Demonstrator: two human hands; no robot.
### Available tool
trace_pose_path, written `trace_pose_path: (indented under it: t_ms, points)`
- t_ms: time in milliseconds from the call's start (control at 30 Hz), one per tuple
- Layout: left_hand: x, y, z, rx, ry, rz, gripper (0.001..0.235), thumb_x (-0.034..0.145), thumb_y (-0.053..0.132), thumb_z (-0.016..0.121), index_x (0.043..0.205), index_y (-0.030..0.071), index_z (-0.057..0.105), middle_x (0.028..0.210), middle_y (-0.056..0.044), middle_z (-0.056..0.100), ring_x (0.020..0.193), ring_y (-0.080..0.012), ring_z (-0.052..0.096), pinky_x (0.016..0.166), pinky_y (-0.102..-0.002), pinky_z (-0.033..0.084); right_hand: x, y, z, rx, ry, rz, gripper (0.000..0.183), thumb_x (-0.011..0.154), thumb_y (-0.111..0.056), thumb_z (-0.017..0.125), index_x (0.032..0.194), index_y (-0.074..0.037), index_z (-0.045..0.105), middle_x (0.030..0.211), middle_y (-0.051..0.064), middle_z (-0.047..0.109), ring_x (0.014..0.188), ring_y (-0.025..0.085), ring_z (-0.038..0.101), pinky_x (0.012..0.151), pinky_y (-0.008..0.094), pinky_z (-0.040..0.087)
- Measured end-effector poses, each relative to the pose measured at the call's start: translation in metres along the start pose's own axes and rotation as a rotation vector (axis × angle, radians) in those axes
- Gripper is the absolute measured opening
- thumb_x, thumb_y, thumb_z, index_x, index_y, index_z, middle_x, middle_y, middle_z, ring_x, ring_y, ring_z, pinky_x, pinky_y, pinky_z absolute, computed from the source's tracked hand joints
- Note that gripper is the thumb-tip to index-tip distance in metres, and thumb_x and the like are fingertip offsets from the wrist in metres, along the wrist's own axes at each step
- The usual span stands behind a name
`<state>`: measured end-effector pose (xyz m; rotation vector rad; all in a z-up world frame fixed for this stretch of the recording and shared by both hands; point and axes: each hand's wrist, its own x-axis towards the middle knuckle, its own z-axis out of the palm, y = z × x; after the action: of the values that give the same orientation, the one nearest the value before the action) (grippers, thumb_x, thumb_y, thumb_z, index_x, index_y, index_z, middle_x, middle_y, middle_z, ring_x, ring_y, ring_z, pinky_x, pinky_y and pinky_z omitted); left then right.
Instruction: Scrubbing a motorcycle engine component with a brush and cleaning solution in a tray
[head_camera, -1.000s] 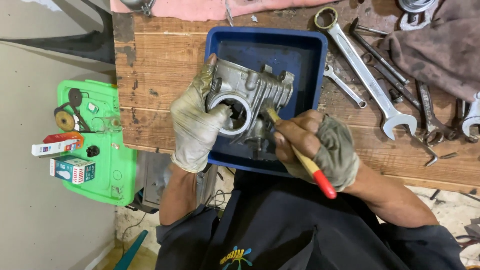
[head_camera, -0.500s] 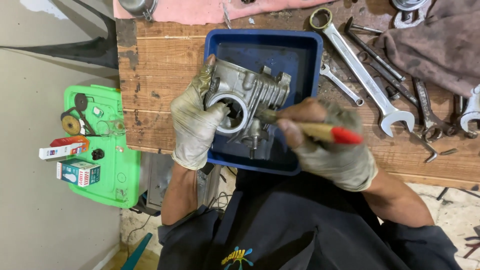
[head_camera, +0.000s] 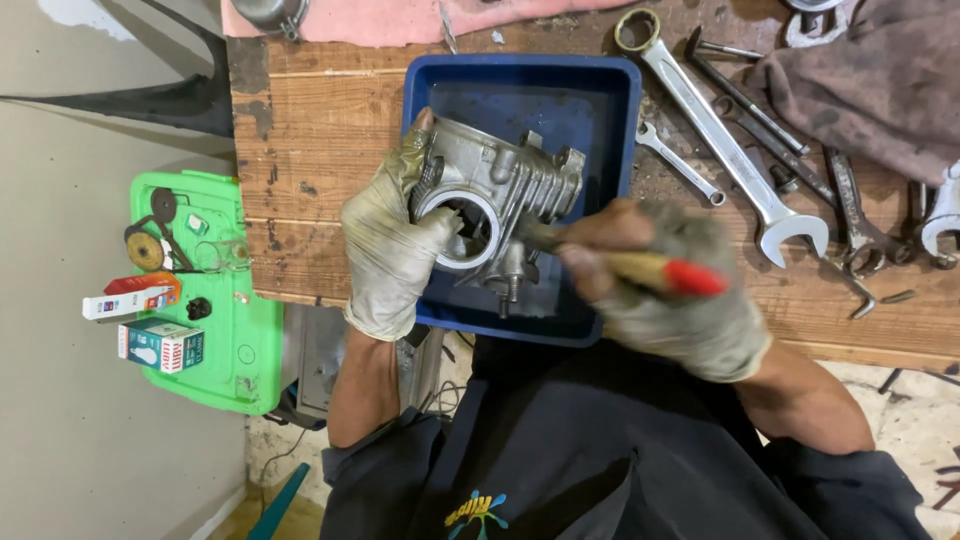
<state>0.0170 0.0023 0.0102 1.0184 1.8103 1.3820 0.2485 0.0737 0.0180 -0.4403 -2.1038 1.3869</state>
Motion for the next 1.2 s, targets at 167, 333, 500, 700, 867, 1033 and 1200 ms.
trace_pose_path:
  t_ms: [167, 333, 500, 700, 867, 1033, 1200]
  points:
    - [0.005, -0.013, -0.004, 0.004, 0.002, 0.049, 0.047, 0.065, -0.013, 0.060, 0.110, -0.005, 0.072, 0.141, -0.018, 0.063, 0.106, -0.0194, 0.072, 0.083, -0.027, 0.062, -0.001, 0.004, -0.019, -0.221, 0.299, -0.050, 0.014, 0.105, 0.008, 0.062, 0.093, 0.002, 0.059, 0.072, 0.011, 0.064, 0.052, 0.016, 0.060, 0.046, 0.027, 0.047]
    - [0.005, -0.009, -0.002, 0.081, 0.017, 0.012, 0.064, 0.066, -0.013, 0.063, 0.128, 0.001, 0.067, 0.121, -0.006, 0.075, 0.098, -0.0099, 0.070, 0.087, -0.023, 0.061, -0.005, 0.022, 0.007, 0.469, 0.405, 0.934, 0.025, 0.105, -0.025, 0.064, 0.091, -0.005, 0.073, 0.075, 0.008, 0.074, 0.053, 0.016, 0.069, 0.043, 0.025, 0.055]
    - [0.006, -0.014, -0.001, 0.120, 0.046, 0.028, 0.065, 0.068, -0.015, 0.065, 0.131, 0.000, 0.067, 0.136, -0.010, 0.068, 0.109, -0.0122, 0.070, 0.088, -0.022, 0.061, -0.025, 0.019, -0.008, -0.506, 0.353, -0.134, 0.011, 0.105, 0.001, 0.069, 0.095, 0.001, 0.065, 0.078, 0.012, 0.068, 0.060, 0.021, 0.063, 0.057, 0.035, 0.050]
    - [0.002, -0.002, 0.002, 0.100, 0.043, 0.020, 0.073, 0.069, -0.014, 0.065, 0.140, 0.004, 0.060, 0.125, -0.007, 0.074, 0.100, -0.0098, 0.069, 0.088, -0.023, 0.063, -0.010, 0.024, 0.006, -0.381, 0.170, -0.359, 0.033, 0.103, 0.001, 0.077, 0.128, -0.008, 0.059, 0.096, 0.008, 0.070, 0.073, 0.016, 0.066, 0.067, 0.027, 0.061]
    - [0.000, -0.002, 0.005, 0.043, -0.006, 0.073, 0.043, 0.070, -0.016, 0.068, 0.109, 0.001, 0.073, 0.144, -0.014, 0.062, 0.115, -0.0159, 0.070, 0.089, -0.022, 0.060, 0.010, 0.002, -0.008, 0.040, 0.178, 0.146, 0.028, 0.105, -0.022, 0.060, 0.085, -0.003, 0.066, 0.092, 0.013, 0.074, 0.070, 0.020, 0.076, 0.050, 0.025, 0.061]
    - [-0.002, 0.001, 0.003, 0.165, -0.029, 0.042, 0.076, 0.070, -0.010, 0.066, 0.144, 0.007, 0.059, 0.119, 0.000, 0.073, 0.099, -0.0074, 0.066, 0.087, -0.020, 0.059, -0.003, 0.016, 0.006, 0.450, 0.116, -0.018, 0.018, 0.109, -0.020, 0.052, 0.093, -0.013, 0.053, 0.064, -0.002, 0.050, 0.043, 0.007, 0.049, 0.041, 0.020, 0.051]
    - [0.003, 0.000, 0.001, 0.053, 0.012, 0.088, 0.039, 0.069, -0.013, 0.059, 0.103, -0.001, 0.075, 0.114, -0.012, 0.076, 0.095, -0.0160, 0.072, 0.086, -0.028, 0.062, 0.002, 0.031, 0.012, -0.722, 0.345, -0.467, 0.031, 0.106, -0.001, 0.067, 0.135, -0.002, 0.056, 0.134, 0.016, 0.063, 0.114, 0.024, 0.075, 0.087, 0.032, 0.067]
